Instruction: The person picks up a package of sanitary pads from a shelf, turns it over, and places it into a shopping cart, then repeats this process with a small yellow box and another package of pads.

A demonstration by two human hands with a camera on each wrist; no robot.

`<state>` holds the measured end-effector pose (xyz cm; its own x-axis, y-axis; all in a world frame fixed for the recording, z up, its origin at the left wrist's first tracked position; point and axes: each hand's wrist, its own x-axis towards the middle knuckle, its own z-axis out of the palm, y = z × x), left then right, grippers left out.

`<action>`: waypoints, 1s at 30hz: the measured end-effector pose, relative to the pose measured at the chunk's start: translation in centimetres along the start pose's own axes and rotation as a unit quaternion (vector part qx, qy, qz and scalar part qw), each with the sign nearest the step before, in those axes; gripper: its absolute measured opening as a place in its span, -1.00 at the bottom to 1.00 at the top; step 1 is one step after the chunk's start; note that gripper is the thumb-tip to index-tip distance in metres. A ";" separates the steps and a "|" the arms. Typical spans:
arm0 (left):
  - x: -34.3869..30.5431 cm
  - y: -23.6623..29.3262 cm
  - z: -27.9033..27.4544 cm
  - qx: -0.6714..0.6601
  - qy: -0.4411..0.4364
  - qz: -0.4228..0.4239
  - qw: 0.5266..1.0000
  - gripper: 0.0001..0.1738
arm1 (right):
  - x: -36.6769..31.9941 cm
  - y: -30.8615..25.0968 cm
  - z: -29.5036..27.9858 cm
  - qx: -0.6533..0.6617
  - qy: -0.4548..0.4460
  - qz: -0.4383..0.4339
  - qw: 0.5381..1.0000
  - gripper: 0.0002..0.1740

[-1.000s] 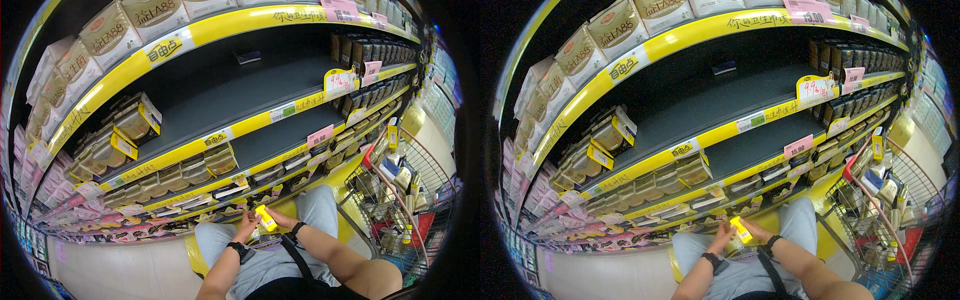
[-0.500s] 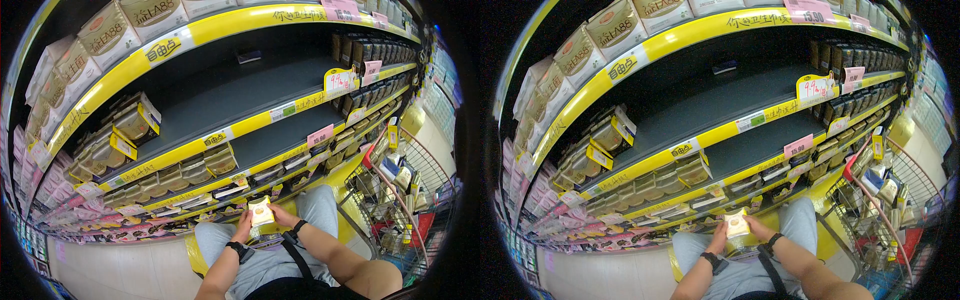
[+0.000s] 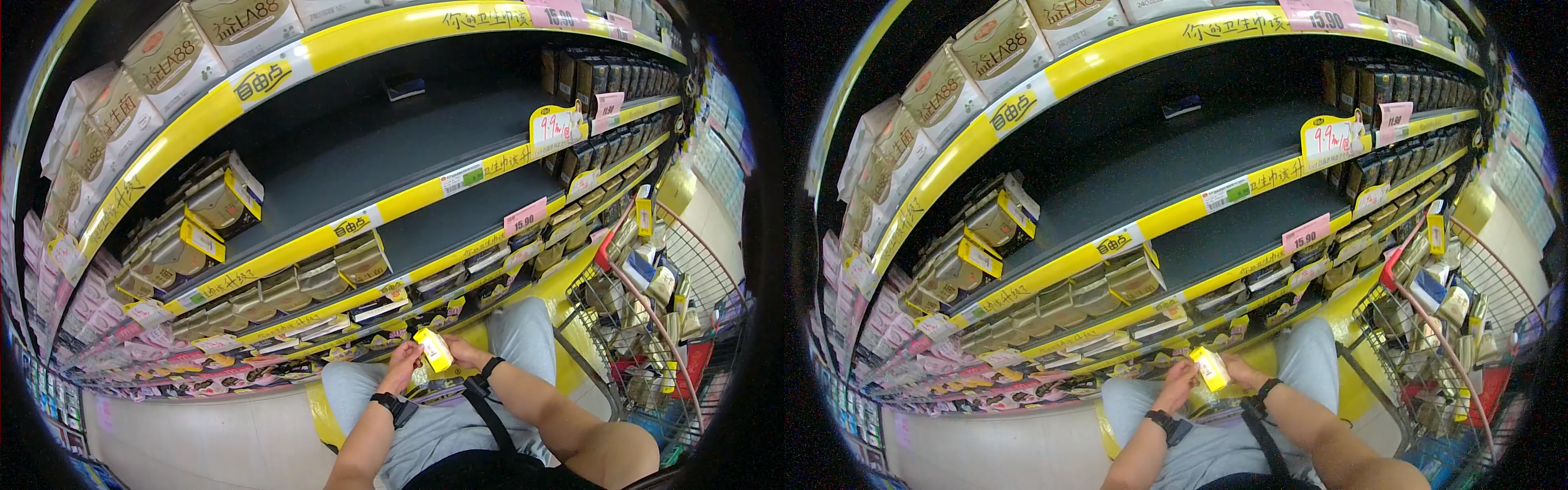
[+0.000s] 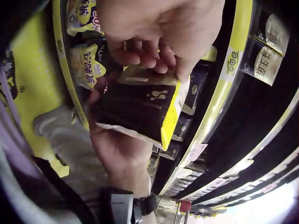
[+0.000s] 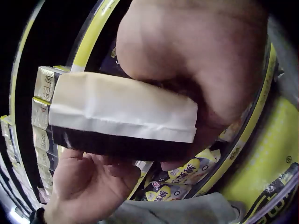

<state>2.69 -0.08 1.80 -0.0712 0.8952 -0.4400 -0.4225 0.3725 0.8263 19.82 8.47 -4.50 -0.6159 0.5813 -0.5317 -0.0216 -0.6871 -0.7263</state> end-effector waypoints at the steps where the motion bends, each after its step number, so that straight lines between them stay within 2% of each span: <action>1: 0.2 -0.2 -0.1 0.007 -0.002 0.007 1.000 -0.86 | -0.2 -0.3 0.2 0.024 -0.009 0.012 1.000 -0.55; 2: 0.4 -0.4 -0.3 0.013 -0.004 0.015 1.000 -0.85 | -0.4 -0.6 0.3 0.048 -0.019 0.024 0.998 -0.53; 5: 0.2 -0.2 -0.2 0.081 -0.003 0.010 0.997 -0.77 | -2.2 -2.4 0.7 0.111 -0.123 0.076 0.983 -0.47; 8: 0.1 -0.4 0.0 0.141 0.045 -0.014 0.989 -0.65 | -1.5 -0.9 0.6 0.033 -0.129 0.028 0.991 -0.46; 11: -1.4 1.1 1.2 0.139 0.045 -0.044 0.988 -0.51 | -1.8 -1.0 0.3 0.019 -0.177 0.018 0.984 -0.45; 17: 0.4 -1.3 -0.6 0.136 -0.028 -0.047 0.989 -0.34 | -2.4 -1.7 0.9 0.036 -0.182 0.045 0.982 -0.44; 20: 0.1 -1.0 -0.2 0.138 -0.032 -0.023 0.990 -0.22 | -2.5 -1.6 1.0 0.028 -0.161 0.038 0.986 -0.44; 23: 0.0 -0.6 -0.1 0.147 -0.044 -0.036 0.988 -0.21 | -2.3 -1.5 0.7 0.018 -0.173 0.041 0.984 -0.44; 26: 0.2 -0.9 -0.3 0.150 -0.028 -0.053 0.987 -0.34 | -2.5 -1.8 0.9 0.008 -0.170 0.036 0.985 -0.45; 29: 0.1 -0.9 -0.1 0.122 0.006 -0.022 0.992 -0.38 | -2.4 -1.9 0.9 -0.003 -0.142 0.026 0.989 -0.42; 30: -0.1 -0.6 0.3 0.114 0.044 0.023 0.992 -0.42 | -2.2 -1.7 0.8 0.003 -0.131 0.012 0.991 -0.40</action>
<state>3.23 -0.29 1.47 -0.1686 0.8915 -0.4205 -0.2022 0.3863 0.9000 20.55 8.01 -1.73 -0.7991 0.4328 -0.4172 -0.0089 -0.7024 -0.7117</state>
